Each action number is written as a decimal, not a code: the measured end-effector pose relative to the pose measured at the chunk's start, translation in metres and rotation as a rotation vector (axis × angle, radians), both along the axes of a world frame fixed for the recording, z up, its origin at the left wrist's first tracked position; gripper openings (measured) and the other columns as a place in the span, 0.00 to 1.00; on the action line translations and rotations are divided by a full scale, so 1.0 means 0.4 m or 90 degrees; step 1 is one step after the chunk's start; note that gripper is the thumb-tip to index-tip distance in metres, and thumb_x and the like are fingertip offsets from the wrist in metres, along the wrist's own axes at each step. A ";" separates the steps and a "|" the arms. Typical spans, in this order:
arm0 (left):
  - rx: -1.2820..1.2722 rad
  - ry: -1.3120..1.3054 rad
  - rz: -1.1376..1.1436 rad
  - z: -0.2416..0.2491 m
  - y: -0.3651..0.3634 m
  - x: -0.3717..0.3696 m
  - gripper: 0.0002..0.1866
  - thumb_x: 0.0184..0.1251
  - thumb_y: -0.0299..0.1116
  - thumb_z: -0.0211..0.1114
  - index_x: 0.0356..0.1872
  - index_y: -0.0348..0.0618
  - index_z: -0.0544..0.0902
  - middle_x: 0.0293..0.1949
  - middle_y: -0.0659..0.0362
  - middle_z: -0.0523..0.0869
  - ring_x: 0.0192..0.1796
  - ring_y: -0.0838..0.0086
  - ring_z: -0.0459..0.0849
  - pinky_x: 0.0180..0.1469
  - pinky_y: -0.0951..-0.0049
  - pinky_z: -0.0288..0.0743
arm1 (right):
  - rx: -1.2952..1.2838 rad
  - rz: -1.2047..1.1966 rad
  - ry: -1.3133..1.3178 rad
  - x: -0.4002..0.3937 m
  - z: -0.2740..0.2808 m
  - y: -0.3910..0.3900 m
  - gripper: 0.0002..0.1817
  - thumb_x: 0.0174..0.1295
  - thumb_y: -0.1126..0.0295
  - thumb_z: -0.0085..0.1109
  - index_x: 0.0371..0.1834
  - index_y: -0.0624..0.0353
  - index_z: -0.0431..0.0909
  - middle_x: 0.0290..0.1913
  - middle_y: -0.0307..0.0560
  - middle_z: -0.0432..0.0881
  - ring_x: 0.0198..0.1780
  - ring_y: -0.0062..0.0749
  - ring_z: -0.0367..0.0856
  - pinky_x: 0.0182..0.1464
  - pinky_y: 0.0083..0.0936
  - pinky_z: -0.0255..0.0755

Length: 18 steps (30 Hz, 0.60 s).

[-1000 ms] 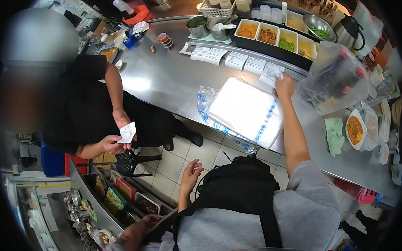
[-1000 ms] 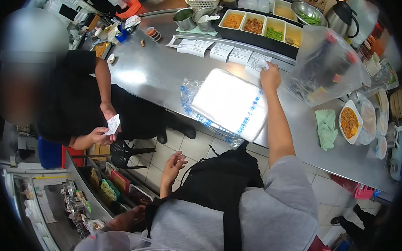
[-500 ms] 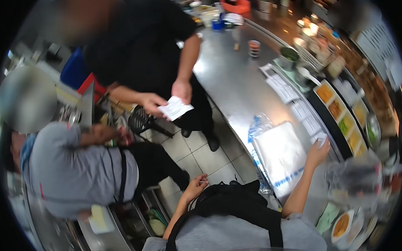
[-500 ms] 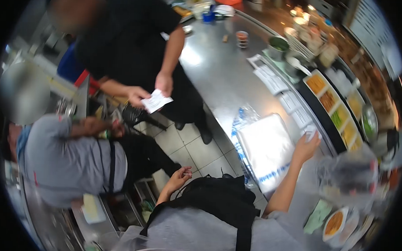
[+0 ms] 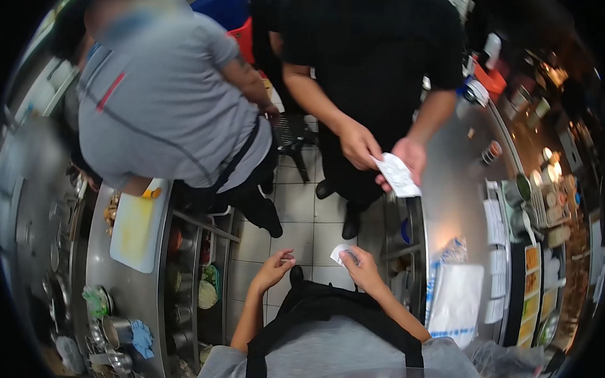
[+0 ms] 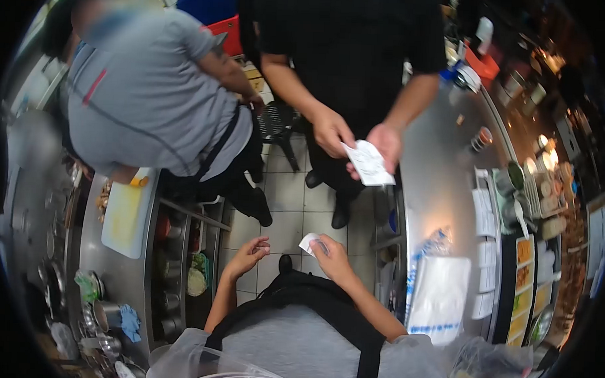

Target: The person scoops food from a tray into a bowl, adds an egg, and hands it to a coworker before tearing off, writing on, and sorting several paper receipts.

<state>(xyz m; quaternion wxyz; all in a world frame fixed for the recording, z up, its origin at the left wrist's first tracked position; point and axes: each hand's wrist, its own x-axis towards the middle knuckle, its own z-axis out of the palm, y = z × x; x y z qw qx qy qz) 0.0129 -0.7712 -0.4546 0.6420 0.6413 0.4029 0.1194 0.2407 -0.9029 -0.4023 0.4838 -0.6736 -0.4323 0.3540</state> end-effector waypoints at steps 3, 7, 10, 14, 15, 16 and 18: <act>-0.014 -0.018 0.066 -0.009 0.100 -0.087 0.23 0.61 0.33 0.59 0.56 0.35 0.68 0.43 0.56 0.77 0.42 0.76 0.77 0.44 0.78 0.70 | 0.007 -0.016 0.011 -0.027 -0.066 0.087 0.12 0.60 0.64 0.52 0.32 0.65 0.74 0.25 0.49 0.76 0.28 0.22 0.72 0.31 0.25 0.66; 0.010 -0.029 0.138 -0.006 0.260 -0.210 0.22 0.62 0.33 0.58 0.55 0.35 0.68 0.42 0.56 0.77 0.42 0.76 0.77 0.45 0.77 0.70 | 0.015 -0.059 0.016 -0.068 -0.131 0.240 0.10 0.61 0.68 0.50 0.28 0.65 0.72 0.20 0.44 0.73 0.25 0.20 0.70 0.28 0.24 0.66; -0.008 -0.044 0.195 0.043 0.360 -0.287 0.21 0.62 0.33 0.57 0.55 0.35 0.68 0.43 0.56 0.77 0.42 0.76 0.77 0.45 0.77 0.69 | -0.017 -0.037 -0.044 -0.128 -0.059 0.372 0.09 0.60 0.69 0.49 0.29 0.65 0.71 0.18 0.50 0.73 0.21 0.35 0.74 0.26 0.29 0.66; -0.042 -0.054 0.252 0.071 0.480 -0.353 0.20 0.63 0.34 0.56 0.55 0.37 0.69 0.43 0.56 0.78 0.43 0.75 0.78 0.44 0.77 0.69 | -0.035 0.008 -0.076 -0.208 0.037 0.514 0.08 0.60 0.70 0.49 0.33 0.66 0.71 0.23 0.57 0.74 0.26 0.47 0.74 0.30 0.32 0.66; -0.050 -0.048 0.265 0.070 0.509 -0.357 0.20 0.63 0.34 0.56 0.55 0.37 0.69 0.44 0.57 0.78 0.44 0.75 0.78 0.44 0.76 0.69 | -0.013 0.025 -0.089 -0.218 0.044 0.542 0.08 0.60 0.70 0.49 0.34 0.66 0.71 0.24 0.57 0.74 0.27 0.47 0.74 0.31 0.32 0.66; -0.054 -0.047 0.257 0.070 0.537 -0.353 0.20 0.63 0.34 0.56 0.55 0.37 0.69 0.44 0.57 0.78 0.44 0.75 0.78 0.44 0.76 0.69 | 0.008 0.041 -0.102 -0.224 0.051 0.567 0.08 0.60 0.71 0.49 0.35 0.66 0.71 0.25 0.57 0.75 0.28 0.48 0.74 0.32 0.32 0.67; -0.074 -0.036 0.269 0.072 0.594 -0.327 0.19 0.64 0.34 0.55 0.54 0.37 0.69 0.45 0.57 0.78 0.44 0.75 0.78 0.44 0.76 0.70 | -0.009 0.041 -0.099 -0.225 0.058 0.611 0.08 0.60 0.71 0.49 0.36 0.65 0.72 0.25 0.57 0.75 0.29 0.47 0.75 0.32 0.31 0.66</act>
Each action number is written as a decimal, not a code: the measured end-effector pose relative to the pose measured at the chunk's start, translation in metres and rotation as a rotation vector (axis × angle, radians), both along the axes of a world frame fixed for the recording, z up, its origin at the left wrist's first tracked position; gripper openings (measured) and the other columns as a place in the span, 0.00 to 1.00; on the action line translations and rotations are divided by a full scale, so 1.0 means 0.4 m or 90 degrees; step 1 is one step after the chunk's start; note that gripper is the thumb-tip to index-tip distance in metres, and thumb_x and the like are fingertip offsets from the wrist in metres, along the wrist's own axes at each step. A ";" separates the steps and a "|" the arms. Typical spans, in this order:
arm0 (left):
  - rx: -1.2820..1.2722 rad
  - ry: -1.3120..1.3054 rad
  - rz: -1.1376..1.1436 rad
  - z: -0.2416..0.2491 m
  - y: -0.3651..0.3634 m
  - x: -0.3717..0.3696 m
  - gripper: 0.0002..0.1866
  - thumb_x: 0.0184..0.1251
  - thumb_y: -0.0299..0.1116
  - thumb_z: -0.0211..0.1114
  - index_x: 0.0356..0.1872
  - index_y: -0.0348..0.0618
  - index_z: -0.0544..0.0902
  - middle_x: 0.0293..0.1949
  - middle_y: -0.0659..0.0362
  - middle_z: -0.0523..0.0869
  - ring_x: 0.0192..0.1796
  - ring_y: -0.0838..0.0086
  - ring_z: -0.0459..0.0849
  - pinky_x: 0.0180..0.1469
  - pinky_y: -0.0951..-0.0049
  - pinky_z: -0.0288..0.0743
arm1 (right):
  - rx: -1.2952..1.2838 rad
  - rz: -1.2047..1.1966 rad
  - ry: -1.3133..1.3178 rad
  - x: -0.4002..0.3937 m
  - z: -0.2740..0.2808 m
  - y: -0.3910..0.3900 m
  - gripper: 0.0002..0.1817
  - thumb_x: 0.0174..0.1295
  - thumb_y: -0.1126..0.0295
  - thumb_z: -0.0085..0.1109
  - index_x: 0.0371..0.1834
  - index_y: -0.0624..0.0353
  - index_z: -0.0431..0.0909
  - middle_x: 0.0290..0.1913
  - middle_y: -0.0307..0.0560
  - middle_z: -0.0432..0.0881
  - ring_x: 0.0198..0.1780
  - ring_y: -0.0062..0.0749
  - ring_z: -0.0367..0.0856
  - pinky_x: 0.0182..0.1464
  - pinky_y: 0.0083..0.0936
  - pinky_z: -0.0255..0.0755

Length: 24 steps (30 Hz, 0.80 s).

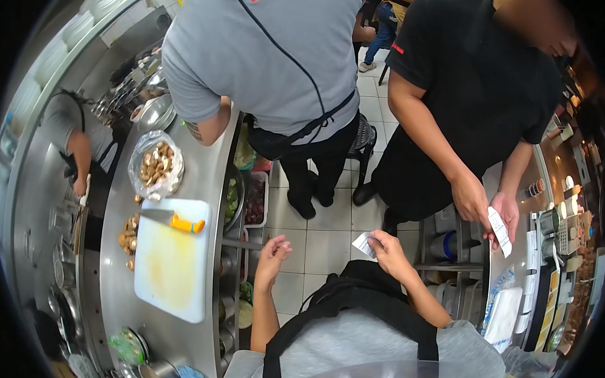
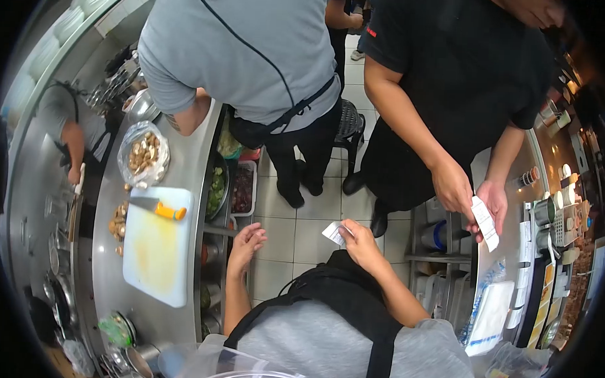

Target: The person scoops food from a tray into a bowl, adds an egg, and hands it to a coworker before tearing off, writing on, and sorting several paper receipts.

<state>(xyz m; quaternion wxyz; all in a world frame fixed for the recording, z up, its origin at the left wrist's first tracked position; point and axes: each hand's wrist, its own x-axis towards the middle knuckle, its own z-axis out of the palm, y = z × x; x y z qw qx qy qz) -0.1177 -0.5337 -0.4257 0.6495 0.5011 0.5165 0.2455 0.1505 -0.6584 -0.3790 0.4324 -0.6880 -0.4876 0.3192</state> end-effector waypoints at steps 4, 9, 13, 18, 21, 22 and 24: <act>-0.005 -0.048 -0.085 0.009 0.132 0.110 0.20 0.63 0.36 0.57 0.53 0.38 0.70 0.45 0.56 0.78 0.45 0.74 0.78 0.45 0.76 0.70 | -0.015 -0.024 0.018 0.027 -0.011 0.093 0.06 0.59 0.73 0.50 0.32 0.66 0.71 0.22 0.49 0.72 0.24 0.28 0.68 0.29 0.24 0.64; 0.061 -0.086 -0.160 0.056 0.349 0.294 0.19 0.64 0.34 0.57 0.53 0.36 0.69 0.46 0.55 0.78 0.45 0.74 0.78 0.47 0.76 0.70 | -0.026 -0.047 -0.013 0.123 -0.026 0.256 0.07 0.59 0.71 0.50 0.34 0.64 0.73 0.25 0.57 0.75 0.28 0.49 0.74 0.31 0.33 0.65; 0.152 -0.127 -0.226 0.095 0.544 0.428 0.18 0.64 0.29 0.56 0.53 0.35 0.69 0.46 0.55 0.77 0.46 0.74 0.77 0.49 0.77 0.69 | 0.037 -0.091 -0.049 0.197 -0.025 0.402 0.05 0.58 0.73 0.51 0.30 0.65 0.71 0.27 0.58 0.74 0.30 0.52 0.74 0.31 0.34 0.65; 0.241 -0.126 -0.230 0.201 0.749 0.562 0.16 0.62 0.27 0.56 0.51 0.35 0.72 0.43 0.57 0.78 0.44 0.78 0.76 0.48 0.78 0.70 | 0.047 -0.107 -0.036 0.256 -0.029 0.559 0.04 0.58 0.75 0.50 0.30 0.65 0.70 0.26 0.54 0.73 0.28 0.46 0.72 0.31 0.30 0.65; 0.255 -0.124 -0.233 0.208 0.860 0.615 0.15 0.62 0.27 0.56 0.50 0.35 0.73 0.42 0.56 0.79 0.43 0.77 0.77 0.48 0.78 0.70 | 0.024 -0.122 -0.042 0.290 -0.034 0.636 0.05 0.59 0.75 0.49 0.31 0.66 0.71 0.24 0.51 0.72 0.26 0.39 0.71 0.31 0.27 0.65; 0.253 -0.127 -0.237 0.198 0.904 0.634 0.15 0.62 0.27 0.56 0.50 0.35 0.73 0.42 0.56 0.79 0.43 0.77 0.77 0.48 0.77 0.70 | 0.034 -0.139 -0.041 0.301 -0.054 0.663 0.05 0.59 0.74 0.49 0.31 0.65 0.71 0.24 0.51 0.72 0.26 0.38 0.71 0.31 0.27 0.65; 0.231 -0.132 -0.248 0.178 0.988 0.669 0.15 0.61 0.26 0.56 0.50 0.35 0.73 0.43 0.56 0.79 0.44 0.77 0.77 0.49 0.77 0.70 | 0.043 -0.177 -0.015 0.317 -0.098 0.714 0.07 0.60 0.72 0.48 0.31 0.65 0.70 0.24 0.51 0.72 0.25 0.33 0.70 0.30 0.26 0.65</act>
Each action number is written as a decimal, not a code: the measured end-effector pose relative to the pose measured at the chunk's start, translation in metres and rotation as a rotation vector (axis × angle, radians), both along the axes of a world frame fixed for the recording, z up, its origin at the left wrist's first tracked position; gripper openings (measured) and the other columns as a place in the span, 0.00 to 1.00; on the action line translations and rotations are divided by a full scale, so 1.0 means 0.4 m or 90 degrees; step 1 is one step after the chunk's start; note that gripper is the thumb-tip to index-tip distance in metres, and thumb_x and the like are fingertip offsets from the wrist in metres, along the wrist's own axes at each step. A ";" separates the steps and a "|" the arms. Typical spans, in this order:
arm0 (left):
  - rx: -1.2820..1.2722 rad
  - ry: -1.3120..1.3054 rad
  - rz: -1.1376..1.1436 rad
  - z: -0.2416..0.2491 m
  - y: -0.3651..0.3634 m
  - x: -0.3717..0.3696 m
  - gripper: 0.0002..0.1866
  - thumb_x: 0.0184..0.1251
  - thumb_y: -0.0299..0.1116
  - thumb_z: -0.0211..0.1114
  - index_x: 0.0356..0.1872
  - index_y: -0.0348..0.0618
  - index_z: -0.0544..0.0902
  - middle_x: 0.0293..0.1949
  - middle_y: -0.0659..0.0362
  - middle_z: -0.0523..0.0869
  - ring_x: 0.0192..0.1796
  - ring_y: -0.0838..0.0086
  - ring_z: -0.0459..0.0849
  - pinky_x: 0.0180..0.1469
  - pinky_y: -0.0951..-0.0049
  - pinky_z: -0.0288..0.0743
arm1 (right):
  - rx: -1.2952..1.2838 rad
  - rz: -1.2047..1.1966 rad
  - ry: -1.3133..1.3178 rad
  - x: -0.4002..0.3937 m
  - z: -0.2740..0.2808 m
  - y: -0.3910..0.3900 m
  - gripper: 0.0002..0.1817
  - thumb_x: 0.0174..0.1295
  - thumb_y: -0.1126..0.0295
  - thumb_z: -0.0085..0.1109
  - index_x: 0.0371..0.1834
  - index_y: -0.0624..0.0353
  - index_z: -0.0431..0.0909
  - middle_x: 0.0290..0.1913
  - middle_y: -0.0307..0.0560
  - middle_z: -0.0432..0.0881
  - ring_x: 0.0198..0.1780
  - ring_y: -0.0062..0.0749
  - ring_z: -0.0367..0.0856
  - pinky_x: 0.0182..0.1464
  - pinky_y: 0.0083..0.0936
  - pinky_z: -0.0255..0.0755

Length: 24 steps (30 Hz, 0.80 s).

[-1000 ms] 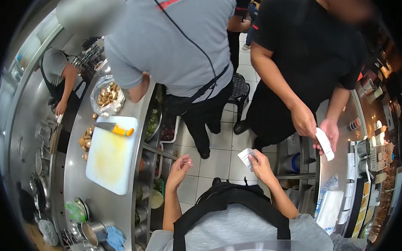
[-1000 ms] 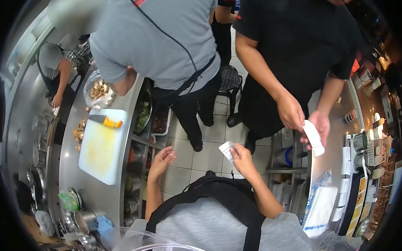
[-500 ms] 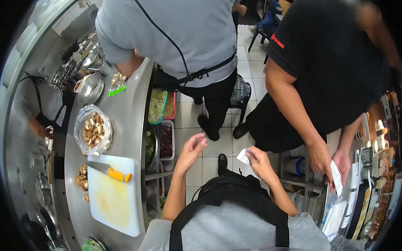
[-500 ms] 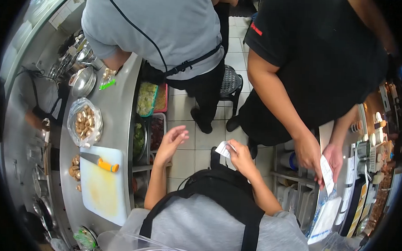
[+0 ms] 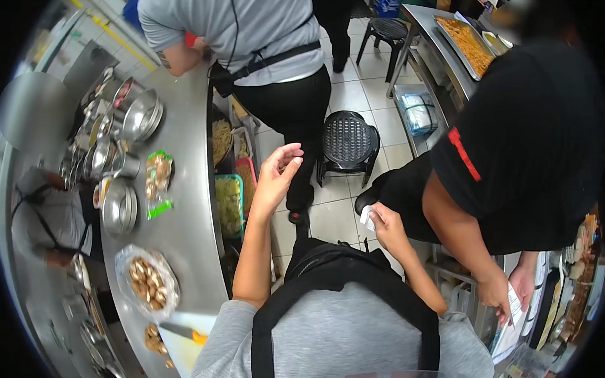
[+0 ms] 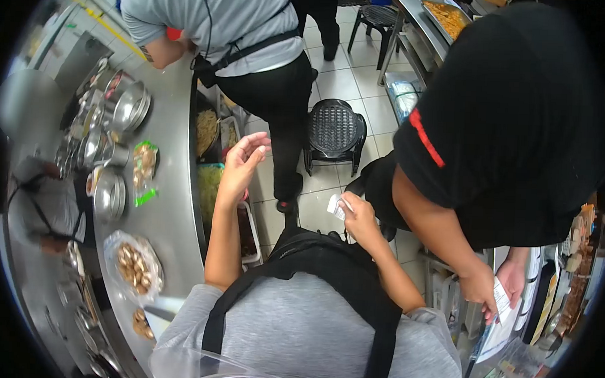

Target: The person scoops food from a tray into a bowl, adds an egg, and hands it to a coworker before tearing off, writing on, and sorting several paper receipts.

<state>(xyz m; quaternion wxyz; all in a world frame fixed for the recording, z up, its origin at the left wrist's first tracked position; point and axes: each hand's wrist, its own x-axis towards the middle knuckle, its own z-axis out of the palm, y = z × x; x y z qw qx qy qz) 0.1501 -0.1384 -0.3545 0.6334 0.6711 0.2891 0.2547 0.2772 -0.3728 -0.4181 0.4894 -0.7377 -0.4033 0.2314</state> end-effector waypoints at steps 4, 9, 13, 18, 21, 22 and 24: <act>-0.032 -0.015 -0.075 -0.012 0.167 0.079 0.15 0.61 0.26 0.56 0.50 0.35 0.73 0.43 0.56 0.79 0.44 0.77 0.77 0.48 0.78 0.69 | -0.114 -0.093 0.028 0.019 0.027 0.100 0.05 0.58 0.73 0.50 0.33 0.64 0.72 0.27 0.59 0.74 0.32 0.51 0.75 0.32 0.33 0.66; -0.062 -0.039 -0.128 0.005 0.359 0.210 0.14 0.63 0.30 0.56 0.49 0.37 0.74 0.43 0.58 0.79 0.43 0.77 0.77 0.44 0.79 0.70 | -0.093 -0.217 0.029 0.009 0.044 0.219 0.05 0.57 0.74 0.51 0.33 0.64 0.72 0.27 0.60 0.74 0.30 0.52 0.74 0.33 0.33 0.66; -0.097 -0.051 -0.202 0.002 0.436 0.346 0.14 0.63 0.30 0.56 0.48 0.37 0.74 0.42 0.59 0.79 0.42 0.78 0.77 0.44 0.79 0.70 | -0.094 -0.209 0.032 0.049 0.198 0.292 0.06 0.57 0.76 0.49 0.35 0.65 0.73 0.31 0.57 0.75 0.33 0.51 0.75 0.35 0.32 0.67; -0.108 -0.024 -0.273 -0.090 0.530 0.463 0.16 0.62 0.33 0.58 0.50 0.38 0.73 0.43 0.57 0.79 0.42 0.75 0.79 0.43 0.77 0.72 | 0.017 -0.223 -0.054 0.160 0.322 0.361 0.11 0.50 0.81 0.47 0.38 0.64 0.73 0.33 0.54 0.76 0.36 0.49 0.75 0.38 0.31 0.69; -0.115 0.056 -0.219 -0.176 0.573 0.470 0.17 0.61 0.35 0.59 0.50 0.41 0.73 0.41 0.58 0.80 0.40 0.75 0.79 0.41 0.76 0.73 | 0.048 -0.201 -0.120 0.243 0.309 0.379 0.17 0.44 0.85 0.44 0.39 0.64 0.73 0.35 0.55 0.75 0.37 0.50 0.75 0.39 0.31 0.69; -0.150 0.078 -0.212 -0.203 0.578 0.470 0.16 0.61 0.35 0.58 0.49 0.41 0.74 0.40 0.58 0.80 0.40 0.75 0.80 0.41 0.75 0.74 | 0.059 -0.216 -0.106 0.263 0.300 0.381 0.16 0.45 0.85 0.44 0.39 0.64 0.73 0.35 0.55 0.75 0.37 0.50 0.76 0.39 0.31 0.69; -0.212 0.152 -0.225 -0.253 0.578 0.467 0.15 0.62 0.34 0.57 0.48 0.41 0.74 0.40 0.57 0.81 0.39 0.73 0.80 0.41 0.73 0.74 | 0.076 -0.243 -0.085 0.283 0.293 0.384 0.16 0.45 0.85 0.44 0.39 0.64 0.73 0.35 0.55 0.75 0.37 0.50 0.76 0.39 0.31 0.69</act>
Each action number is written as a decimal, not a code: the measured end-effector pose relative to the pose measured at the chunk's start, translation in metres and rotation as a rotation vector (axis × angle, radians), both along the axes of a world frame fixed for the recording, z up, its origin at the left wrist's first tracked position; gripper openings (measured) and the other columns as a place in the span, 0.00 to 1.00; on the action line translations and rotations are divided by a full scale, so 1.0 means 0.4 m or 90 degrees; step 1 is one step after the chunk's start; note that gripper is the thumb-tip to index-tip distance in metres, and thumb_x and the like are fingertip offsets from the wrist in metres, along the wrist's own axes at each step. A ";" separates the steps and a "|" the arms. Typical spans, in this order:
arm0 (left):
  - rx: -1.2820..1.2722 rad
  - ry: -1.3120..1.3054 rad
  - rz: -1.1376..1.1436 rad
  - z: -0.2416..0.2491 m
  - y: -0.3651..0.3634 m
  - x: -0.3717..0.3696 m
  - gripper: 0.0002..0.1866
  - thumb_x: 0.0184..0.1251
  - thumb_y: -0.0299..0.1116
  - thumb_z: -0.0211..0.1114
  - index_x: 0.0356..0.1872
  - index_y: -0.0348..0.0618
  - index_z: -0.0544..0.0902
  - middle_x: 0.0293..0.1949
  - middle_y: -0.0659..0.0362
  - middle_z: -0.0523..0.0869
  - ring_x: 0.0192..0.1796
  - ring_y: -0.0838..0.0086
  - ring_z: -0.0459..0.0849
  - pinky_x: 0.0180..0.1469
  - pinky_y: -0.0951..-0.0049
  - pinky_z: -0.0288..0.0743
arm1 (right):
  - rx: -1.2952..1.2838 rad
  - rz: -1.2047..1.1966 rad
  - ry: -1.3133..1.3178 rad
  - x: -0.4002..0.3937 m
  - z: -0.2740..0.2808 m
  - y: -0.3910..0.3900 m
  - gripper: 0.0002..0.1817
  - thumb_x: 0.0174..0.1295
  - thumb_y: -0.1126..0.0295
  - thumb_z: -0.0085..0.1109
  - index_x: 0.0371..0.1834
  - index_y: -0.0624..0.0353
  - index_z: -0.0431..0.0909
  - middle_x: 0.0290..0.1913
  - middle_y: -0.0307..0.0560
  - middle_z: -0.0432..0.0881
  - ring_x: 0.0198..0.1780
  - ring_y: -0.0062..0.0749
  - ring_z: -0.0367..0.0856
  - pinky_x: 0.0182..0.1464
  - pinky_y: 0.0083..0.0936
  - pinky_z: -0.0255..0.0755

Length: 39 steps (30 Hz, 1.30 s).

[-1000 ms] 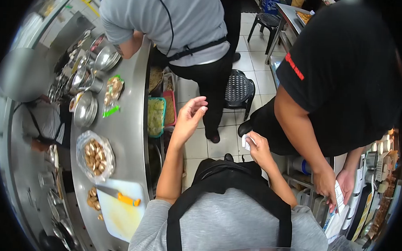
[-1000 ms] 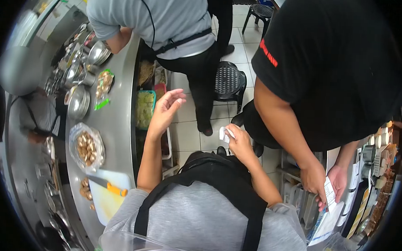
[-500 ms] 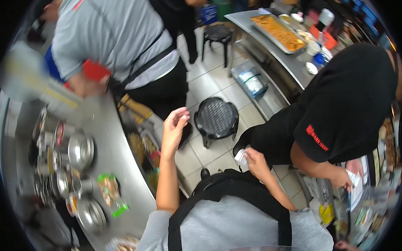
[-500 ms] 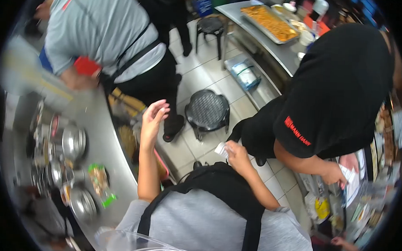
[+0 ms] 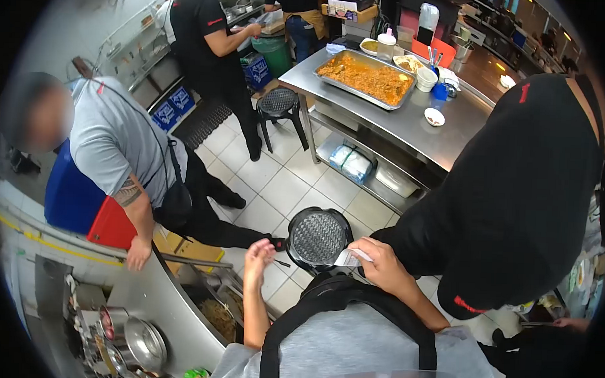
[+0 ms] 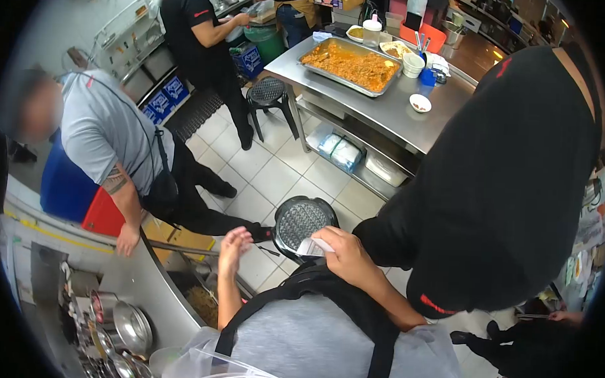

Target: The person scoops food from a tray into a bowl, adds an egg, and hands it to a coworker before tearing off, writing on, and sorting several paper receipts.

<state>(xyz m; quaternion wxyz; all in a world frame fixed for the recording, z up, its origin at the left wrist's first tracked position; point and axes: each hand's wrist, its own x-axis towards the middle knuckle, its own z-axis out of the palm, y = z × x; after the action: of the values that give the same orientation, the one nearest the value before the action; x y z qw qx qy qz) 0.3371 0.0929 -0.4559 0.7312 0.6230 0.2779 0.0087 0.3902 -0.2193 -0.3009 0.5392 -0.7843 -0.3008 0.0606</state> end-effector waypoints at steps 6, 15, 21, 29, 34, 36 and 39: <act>-0.002 0.046 -0.236 0.004 -0.095 0.224 0.17 0.62 0.35 0.57 0.51 0.41 0.72 0.42 0.58 0.81 0.42 0.75 0.80 0.42 0.73 0.73 | 0.040 -0.143 0.095 0.073 -0.047 -0.020 0.06 0.57 0.76 0.50 0.34 0.67 0.74 0.28 0.52 0.77 0.30 0.37 0.77 0.34 0.25 0.69; -0.054 -0.138 -0.468 0.036 -0.195 0.760 0.17 0.62 0.30 0.57 0.52 0.40 0.71 0.42 0.61 0.78 0.42 0.79 0.77 0.43 0.78 0.70 | -0.041 -0.521 0.147 0.307 -0.182 0.013 0.09 0.56 0.72 0.52 0.34 0.68 0.74 0.27 0.57 0.77 0.29 0.40 0.78 0.33 0.28 0.69; 0.026 -0.308 -0.483 0.165 -0.122 1.195 0.13 0.58 0.31 0.61 0.45 0.40 0.77 0.35 0.65 0.79 0.38 0.83 0.75 0.40 0.81 0.70 | -0.087 -0.587 0.133 0.519 -0.236 0.051 0.07 0.57 0.72 0.51 0.32 0.66 0.74 0.25 0.58 0.76 0.27 0.48 0.76 0.30 0.31 0.68; 0.214 -0.654 -0.381 0.514 -0.222 1.833 0.13 0.56 0.27 0.61 0.44 0.45 0.80 0.48 0.53 0.71 0.43 0.75 0.77 0.46 0.78 0.71 | -0.077 -0.636 0.203 0.672 -0.208 0.055 0.07 0.57 0.73 0.51 0.28 0.67 0.72 0.19 0.50 0.70 0.22 0.24 0.66 0.27 0.26 0.63; 0.525 -0.746 -0.271 0.624 -0.298 2.116 0.17 0.52 0.37 0.63 0.46 0.54 0.81 0.48 0.42 0.72 0.50 0.58 0.73 0.49 0.72 0.68 | 0.040 -0.633 0.320 0.818 -0.248 -0.027 0.08 0.58 0.71 0.53 0.34 0.66 0.75 0.27 0.39 0.78 0.30 0.18 0.71 0.35 0.20 0.67; 0.540 -0.682 -0.232 0.644 -0.341 2.229 0.17 0.51 0.38 0.63 0.46 0.55 0.81 0.49 0.41 0.72 0.51 0.57 0.72 0.50 0.70 0.67 | 0.046 -0.640 0.287 0.881 -0.239 -0.074 0.10 0.58 0.70 0.54 0.36 0.67 0.75 0.29 0.40 0.78 0.32 0.20 0.72 0.37 0.20 0.68; 0.622 -0.594 -0.181 0.674 -0.401 2.425 0.20 0.47 0.41 0.66 0.46 0.55 0.81 0.39 0.45 0.79 0.44 0.63 0.79 0.47 0.66 0.72 | 0.099 -0.673 0.328 0.960 -0.184 -0.135 0.11 0.57 0.69 0.55 0.38 0.68 0.75 0.30 0.41 0.79 0.33 0.23 0.73 0.37 0.21 0.68</act>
<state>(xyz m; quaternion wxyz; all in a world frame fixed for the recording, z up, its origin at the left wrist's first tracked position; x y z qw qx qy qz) 1.3073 -0.0675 -0.1863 0.4040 0.8425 -0.1861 0.3038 0.7744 -0.2732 -0.3746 0.6076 -0.7462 0.2675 -0.0499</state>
